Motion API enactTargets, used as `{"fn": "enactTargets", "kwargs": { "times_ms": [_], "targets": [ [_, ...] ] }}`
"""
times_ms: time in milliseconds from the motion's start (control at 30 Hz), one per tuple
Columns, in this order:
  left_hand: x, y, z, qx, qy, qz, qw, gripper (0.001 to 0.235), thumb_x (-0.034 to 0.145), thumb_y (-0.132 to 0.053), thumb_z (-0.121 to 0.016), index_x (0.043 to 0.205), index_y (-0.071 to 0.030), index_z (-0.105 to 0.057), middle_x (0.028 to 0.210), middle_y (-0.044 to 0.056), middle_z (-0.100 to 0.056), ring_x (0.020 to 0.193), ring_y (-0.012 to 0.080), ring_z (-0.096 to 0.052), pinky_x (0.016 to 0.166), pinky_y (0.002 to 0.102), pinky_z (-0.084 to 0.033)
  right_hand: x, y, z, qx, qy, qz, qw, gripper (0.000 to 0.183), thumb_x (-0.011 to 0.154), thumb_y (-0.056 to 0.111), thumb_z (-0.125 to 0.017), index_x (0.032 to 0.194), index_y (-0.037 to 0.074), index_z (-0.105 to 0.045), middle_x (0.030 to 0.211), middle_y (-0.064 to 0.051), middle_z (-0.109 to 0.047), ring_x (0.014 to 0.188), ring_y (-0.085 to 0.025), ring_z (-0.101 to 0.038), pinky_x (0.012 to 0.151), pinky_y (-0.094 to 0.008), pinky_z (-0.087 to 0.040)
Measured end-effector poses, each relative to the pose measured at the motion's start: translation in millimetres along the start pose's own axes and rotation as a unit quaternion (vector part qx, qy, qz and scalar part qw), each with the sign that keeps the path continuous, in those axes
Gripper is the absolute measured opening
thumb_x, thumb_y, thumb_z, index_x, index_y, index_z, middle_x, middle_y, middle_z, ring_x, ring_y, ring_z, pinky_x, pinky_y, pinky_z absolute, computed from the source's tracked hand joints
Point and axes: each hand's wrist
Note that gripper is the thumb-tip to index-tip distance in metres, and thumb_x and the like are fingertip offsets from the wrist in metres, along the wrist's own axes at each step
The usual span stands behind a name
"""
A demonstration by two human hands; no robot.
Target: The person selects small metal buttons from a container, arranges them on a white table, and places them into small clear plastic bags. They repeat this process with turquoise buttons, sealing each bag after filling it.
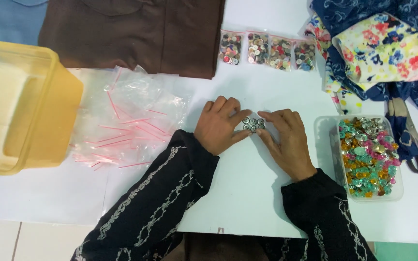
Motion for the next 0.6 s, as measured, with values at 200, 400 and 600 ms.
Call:
{"fn": "enactTargets", "kwargs": {
  "times_ms": [200,400,600],
  "targets": [
    [5.1,-33.7,27.7,0.240,0.047,-0.003,0.970,0.115,0.077,-0.072,-0.086,0.165,-0.037,-0.022,0.173,0.001,-0.008,0.159,0.0341,-0.007,0.125,0.065,-0.015,-6.9,4.3,5.4,0.071,-0.076,0.004,0.995,0.041,0.107,0.026,-0.055,0.144,0.008,-0.051,0.113,-0.011,-0.049,0.102,-0.029,-0.049,0.090,-0.041,-0.044],
    [-2.1,-42.4,12.9,0.265,0.062,0.010,0.962,0.116,0.078,-0.075,-0.083,0.165,-0.039,-0.015,0.173,-0.005,-0.005,0.159,0.0314,-0.003,0.124,0.069,-0.011,-7.6,27.1,2.6,0.115,-0.098,0.017,0.988,0.052,0.108,0.041,-0.049,0.147,0.008,-0.046,0.124,-0.008,-0.045,0.113,-0.027,-0.047,0.094,-0.042,-0.039],
    [-5.4,-39.9,10.4,0.279,0.034,0.008,0.960,0.117,0.077,-0.073,-0.082,0.165,-0.040,-0.013,0.173,-0.008,-0.004,0.159,0.0306,-0.004,0.124,0.070,-0.012,-6.2,33.8,-1.9,0.136,-0.083,0.019,0.987,0.058,0.103,0.040,-0.057,0.147,0.004,-0.045,0.125,-0.011,-0.045,0.116,-0.029,-0.047,0.096,-0.043,-0.038]
  ]
}}
Point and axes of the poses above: each hand's wrist, its own x-axis towards the middle knuckle, its own z-axis out of the back of the hand, y = z × x
